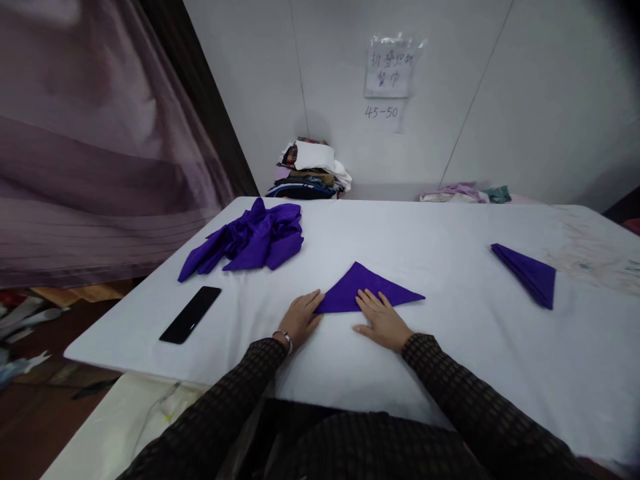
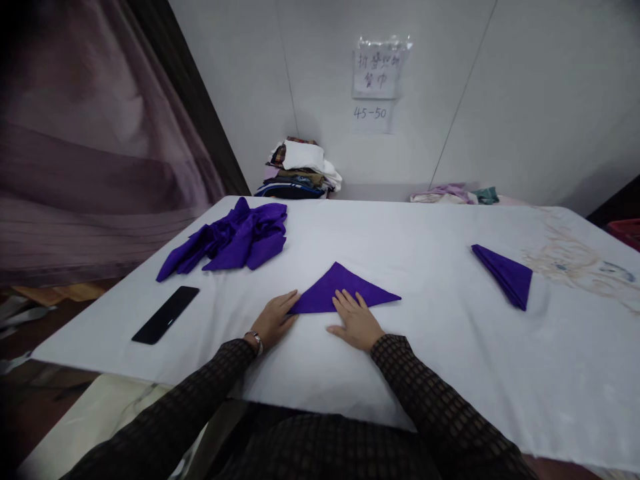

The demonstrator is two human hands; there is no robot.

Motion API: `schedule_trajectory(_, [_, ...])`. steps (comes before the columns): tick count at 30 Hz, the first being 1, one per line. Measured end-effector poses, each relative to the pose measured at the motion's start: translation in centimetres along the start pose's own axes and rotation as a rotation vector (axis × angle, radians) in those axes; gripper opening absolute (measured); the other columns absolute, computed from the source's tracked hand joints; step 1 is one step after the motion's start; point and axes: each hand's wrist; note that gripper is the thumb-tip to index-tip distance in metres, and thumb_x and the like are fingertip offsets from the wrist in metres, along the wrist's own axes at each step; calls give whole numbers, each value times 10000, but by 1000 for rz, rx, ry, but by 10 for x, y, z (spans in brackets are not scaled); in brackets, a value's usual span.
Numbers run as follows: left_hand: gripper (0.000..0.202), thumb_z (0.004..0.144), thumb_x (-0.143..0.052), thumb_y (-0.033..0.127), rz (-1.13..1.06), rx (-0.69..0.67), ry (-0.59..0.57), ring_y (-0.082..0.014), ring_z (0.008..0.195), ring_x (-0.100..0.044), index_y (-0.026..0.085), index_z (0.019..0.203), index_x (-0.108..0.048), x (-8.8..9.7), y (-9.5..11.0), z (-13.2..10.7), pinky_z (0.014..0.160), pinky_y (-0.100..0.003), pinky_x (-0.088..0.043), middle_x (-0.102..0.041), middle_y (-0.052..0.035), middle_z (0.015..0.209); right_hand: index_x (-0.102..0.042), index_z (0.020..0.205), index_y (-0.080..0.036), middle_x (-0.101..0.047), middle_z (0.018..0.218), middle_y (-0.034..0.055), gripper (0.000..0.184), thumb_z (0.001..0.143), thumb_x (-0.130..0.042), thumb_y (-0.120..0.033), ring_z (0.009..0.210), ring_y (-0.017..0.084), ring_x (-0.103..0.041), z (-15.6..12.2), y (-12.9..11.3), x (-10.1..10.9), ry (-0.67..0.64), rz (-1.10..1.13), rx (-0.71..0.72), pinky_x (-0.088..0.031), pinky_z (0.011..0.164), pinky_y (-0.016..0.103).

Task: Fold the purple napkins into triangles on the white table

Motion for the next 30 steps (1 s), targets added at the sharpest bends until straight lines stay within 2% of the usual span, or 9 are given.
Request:
schedule_trajectory(2, [562,769,-453,80,-11,-90,3,-212,1260,-461,224,1310,-502,-1,1,7,1048,-426,-392,-465,-79,1401,-256,1463,-130,-224,1516,138,780,884,-284,-652,1409,261,-145,0,0,0,-1,-4,3,-129,1123,500])
schedule_trajectory(5, [626,701,-412,-8,2,-133,-27,-197,1230,-491,244,1257,-556,1,1,16,1026,-405,-423,-493,-48,1380,-262,1460,-125,-225,1515,140,777,884,-302,-645,1408,262,-150,1,0,-1,3,-9,0,-129,1124,495])
schedule_trajectory(12, [391,785,-456,73,83,-200,-100,-217,1115,-559,220,1091,-651,16,13,16,954,-397,-450,-600,-67,1253,-317,1438,-119,-247,1510,126,716,905,-318,-598,1405,240,-168,-2,6,5,-15,35,31,-119,1133,472])
schedule_trajectory(16, [290,785,-524,141,59,-325,-90,-236,1183,-497,226,1026,-661,22,42,1,1036,-438,-344,-618,-61,1217,-383,1407,-144,-316,1485,115,634,909,-377,-536,1390,233,-223,-13,11,10,-15,80,73,-115,1133,479])
schedule_trajectory(18, [248,795,-526,170,22,-372,-146,-219,1098,-548,233,995,-658,22,64,-6,1033,-439,-333,-667,-49,1100,-428,1377,-133,-351,1467,124,598,892,-440,-483,1385,245,-236,-22,7,8,6,97,80,-89,1133,498])
schedule_trajectory(20, [196,798,-528,186,-6,-385,-238,-200,960,-601,218,941,-658,21,87,-10,959,-406,-395,-694,-45,966,-463,1350,-129,-388,1446,128,559,858,-503,-389,1382,252,-240,-33,-3,3,34,130,98,-76,1133,509])
schedule_trajectory(25, [167,787,-544,219,-41,-304,-378,-217,867,-637,191,899,-665,26,131,-3,812,-353,-465,-705,-61,912,-476,1328,-136,-518,1342,137,534,810,-532,-251,1290,240,-405,-58,-35,-17,134,388,151,-256,1096,476])
schedule_trajectory(28, [200,808,-555,298,-249,-231,-370,-198,868,-639,228,955,-671,33,134,11,790,-313,-472,-709,-24,934,-569,1222,-182,-622,1205,105,374,870,-473,-263,1148,224,-533,-66,-41,-19,267,592,90,-357,1031,444])
schedule_trajectory(30, [272,871,-478,389,-439,-160,-345,-168,818,-636,212,948,-669,34,127,22,743,-274,-477,-706,-18,894,-628,1122,-200,-662,1110,77,303,898,-455,-306,1018,211,-593,-68,-41,-14,289,728,8,-428,947,399])
Point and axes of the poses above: each hand's wrist, its own z-axis towards the middle knuckle, its own x-axis out of the back of the hand, y = z × x
